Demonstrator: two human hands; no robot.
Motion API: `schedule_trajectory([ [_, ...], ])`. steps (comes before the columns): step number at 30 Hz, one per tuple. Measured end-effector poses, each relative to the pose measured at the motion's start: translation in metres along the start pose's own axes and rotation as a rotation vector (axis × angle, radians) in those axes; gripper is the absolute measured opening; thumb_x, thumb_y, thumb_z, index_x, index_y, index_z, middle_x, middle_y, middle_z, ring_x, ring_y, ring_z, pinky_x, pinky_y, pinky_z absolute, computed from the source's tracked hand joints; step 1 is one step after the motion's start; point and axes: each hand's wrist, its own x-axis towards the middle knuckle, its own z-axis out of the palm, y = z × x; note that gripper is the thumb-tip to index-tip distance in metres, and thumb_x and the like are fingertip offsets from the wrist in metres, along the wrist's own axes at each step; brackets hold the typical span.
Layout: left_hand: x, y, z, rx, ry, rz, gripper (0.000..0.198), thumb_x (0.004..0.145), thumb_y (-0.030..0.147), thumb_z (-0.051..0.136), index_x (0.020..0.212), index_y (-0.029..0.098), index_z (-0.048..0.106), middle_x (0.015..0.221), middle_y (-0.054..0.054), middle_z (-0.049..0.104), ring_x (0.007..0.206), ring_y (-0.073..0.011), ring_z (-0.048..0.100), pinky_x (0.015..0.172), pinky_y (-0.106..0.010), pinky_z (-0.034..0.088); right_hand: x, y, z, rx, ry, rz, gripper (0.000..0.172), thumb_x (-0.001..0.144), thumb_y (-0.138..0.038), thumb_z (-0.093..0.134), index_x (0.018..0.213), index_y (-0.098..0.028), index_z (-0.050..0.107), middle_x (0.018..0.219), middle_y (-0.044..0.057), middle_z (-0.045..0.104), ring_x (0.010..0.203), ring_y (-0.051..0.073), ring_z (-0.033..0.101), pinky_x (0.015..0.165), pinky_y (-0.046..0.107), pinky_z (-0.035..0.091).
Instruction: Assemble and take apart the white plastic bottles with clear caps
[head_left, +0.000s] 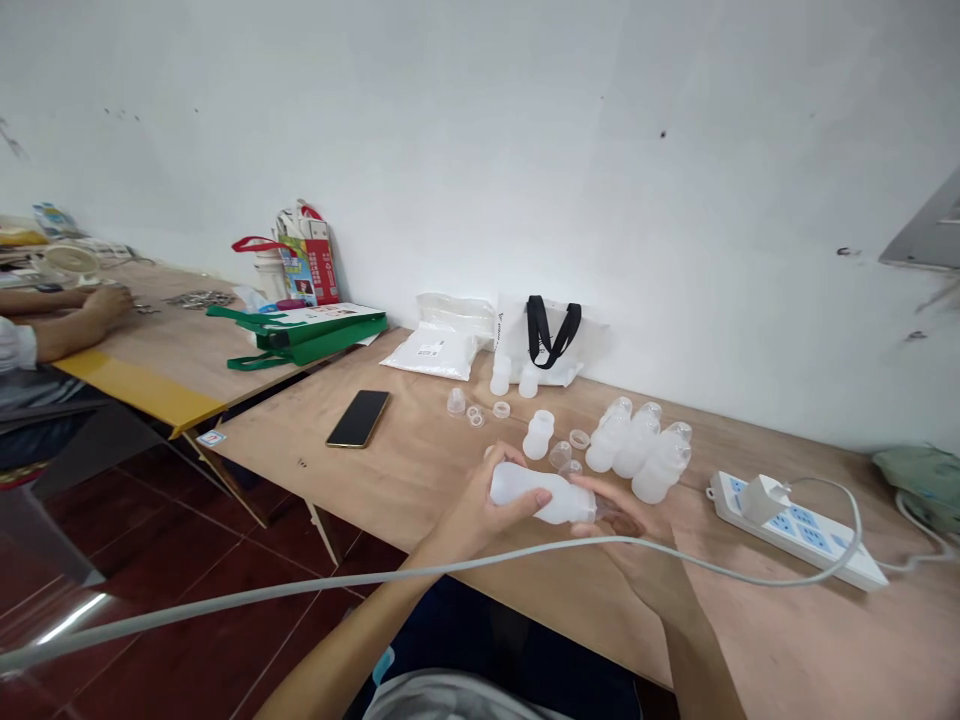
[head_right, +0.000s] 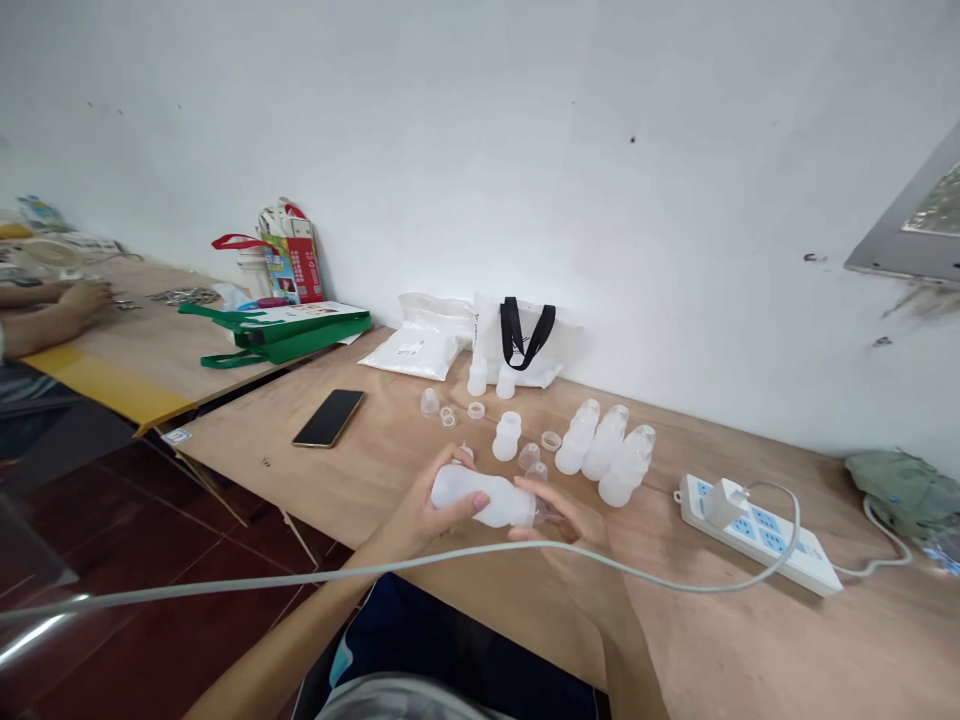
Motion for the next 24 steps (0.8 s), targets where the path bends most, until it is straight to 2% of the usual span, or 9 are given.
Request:
schedule_trajectory([
  [5,0.001,0.006,-0.004,0.216,-0.060,0.196,0.043,0.078,0.050,0.080,0.104,0.022,0.061,0.096,-0.001,0.067,0.082,-0.0171,0.060,0.072,-0.027,0.044,0.010,0.015,0.008,0.275,-0.023,0.294,0.062,0.086,-0.069,0.064,0.109,-0.013,0.077,0.068,0.009,0.072,0.053,0.020,0.065,0.045,0.032,0.056],
  [8,0.001,0.006,-0.007,0.220,-0.031,0.168,0.042,0.078,0.050,0.080,0.104,0.022,0.062,0.094,0.000,0.067,0.080,-0.0163,0.060,0.071,-0.026,0.044,0.011,0.010,0.012,0.290,-0.033,0.298,0.066,0.086,-0.072,0.062,0.117,-0.015,0.074,0.086,0.013,0.075,0.058,0.021,0.068,0.044,0.031,0.055],
  [10,0.003,0.004,-0.010,0.175,0.000,0.118,0.041,0.079,0.050,0.079,0.104,0.022,0.062,0.094,0.000,0.067,0.079,-0.0157,0.060,0.068,-0.025,0.044,0.007,0.001,0.010,0.246,-0.019,0.191,0.062,0.081,-0.063,0.074,0.129,-0.024,0.068,0.117,0.013,0.072,0.077,0.023,0.072,0.054,0.030,0.059],
  [12,0.004,0.002,-0.011,0.123,-0.004,0.091,0.041,0.080,0.050,0.079,0.104,0.022,0.062,0.097,0.000,0.068,0.081,-0.0156,0.060,0.068,-0.024,0.045,0.002,-0.008,0.007,0.216,0.007,0.101,0.063,0.073,-0.051,0.086,0.129,-0.030,0.066,0.132,0.011,0.066,0.092,0.025,0.072,0.065,0.031,0.061],
  [14,0.005,0.000,-0.012,0.111,-0.025,0.104,0.043,0.078,0.050,0.081,0.105,0.022,0.062,0.099,0.000,0.068,0.082,-0.0159,0.062,0.068,-0.024,0.046,0.000,-0.011,0.004,0.216,0.032,0.098,0.055,0.071,-0.046,0.088,0.121,-0.029,0.070,0.124,0.009,0.069,0.090,0.023,0.072,0.068,0.031,0.061],
  [16,0.006,-0.001,-0.012,0.173,-0.042,0.167,0.045,0.076,0.049,0.083,0.107,0.022,0.063,0.102,-0.001,0.070,0.087,-0.0176,0.064,0.074,-0.026,0.049,0.002,-0.006,0.004,0.241,0.028,0.168,0.048,0.075,-0.048,0.085,0.115,-0.025,0.073,0.101,0.008,0.074,0.075,0.021,0.071,0.066,0.032,0.061],
  [19,0.005,0.000,-0.013,0.317,-0.080,0.289,0.040,0.081,0.048,0.080,0.109,0.023,0.066,0.109,-0.004,0.071,0.099,-0.0214,0.066,0.086,-0.031,0.050,0.012,0.010,0.006,0.326,-0.049,0.308,0.056,0.078,-0.059,0.079,0.115,-0.017,0.074,0.071,0.005,0.070,0.057,0.018,0.066,0.053,0.032,0.059],
  [22,0.006,0.001,-0.017,0.382,-0.115,0.241,0.039,0.082,0.051,0.076,0.108,0.024,0.066,0.110,-0.004,0.071,0.099,-0.0224,0.066,0.085,-0.032,0.050,0.018,0.019,0.010,0.365,-0.090,0.341,0.064,0.076,-0.066,0.077,0.112,-0.013,0.075,0.069,0.005,0.068,0.051,0.017,0.062,0.043,0.029,0.055],
  [24,0.008,-0.002,-0.019,0.327,-0.093,0.123,0.042,0.081,0.055,0.076,0.106,0.023,0.065,0.102,-0.002,0.071,0.090,-0.0202,0.066,0.077,-0.030,0.050,0.017,0.017,0.013,0.326,-0.080,0.272,0.062,0.074,-0.060,0.081,0.119,-0.018,0.073,0.080,0.007,0.072,0.062,0.018,0.067,0.045,0.026,0.056],
])
